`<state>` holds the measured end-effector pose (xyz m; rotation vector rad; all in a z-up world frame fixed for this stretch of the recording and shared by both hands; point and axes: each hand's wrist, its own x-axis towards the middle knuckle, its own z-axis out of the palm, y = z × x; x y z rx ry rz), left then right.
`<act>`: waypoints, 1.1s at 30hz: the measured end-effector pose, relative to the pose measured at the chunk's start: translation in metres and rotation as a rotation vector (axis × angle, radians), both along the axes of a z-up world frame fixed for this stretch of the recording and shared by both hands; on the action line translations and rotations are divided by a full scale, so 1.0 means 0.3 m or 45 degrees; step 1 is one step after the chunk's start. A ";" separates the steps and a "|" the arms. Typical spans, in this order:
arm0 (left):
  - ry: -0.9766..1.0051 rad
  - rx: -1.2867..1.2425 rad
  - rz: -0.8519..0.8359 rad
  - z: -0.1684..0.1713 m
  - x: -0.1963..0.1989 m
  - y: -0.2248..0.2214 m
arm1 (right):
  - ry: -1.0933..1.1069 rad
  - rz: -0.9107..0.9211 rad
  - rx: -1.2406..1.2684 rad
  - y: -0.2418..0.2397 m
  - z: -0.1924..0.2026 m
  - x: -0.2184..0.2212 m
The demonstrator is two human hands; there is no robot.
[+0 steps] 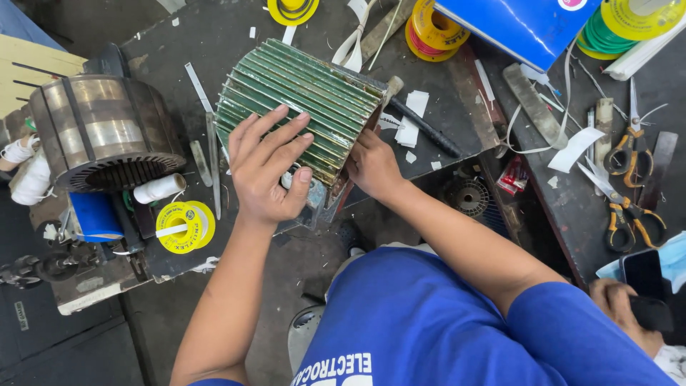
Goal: Inserting white insulation strips into the slots of an electric motor stator as part of the motor assembly or repair process.
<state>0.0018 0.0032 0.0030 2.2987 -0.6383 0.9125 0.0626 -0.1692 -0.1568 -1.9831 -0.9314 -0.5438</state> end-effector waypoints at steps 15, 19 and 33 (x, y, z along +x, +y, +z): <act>-0.049 0.000 0.094 -0.019 -0.012 -0.040 | 0.458 -0.026 0.113 -0.054 0.033 -0.005; 0.036 -0.037 0.283 -0.045 -0.054 -0.143 | 0.861 -0.039 0.433 -0.156 0.129 -0.041; 0.258 -1.053 0.244 -0.199 -0.358 -0.037 | 0.544 0.219 0.371 -0.208 0.389 0.138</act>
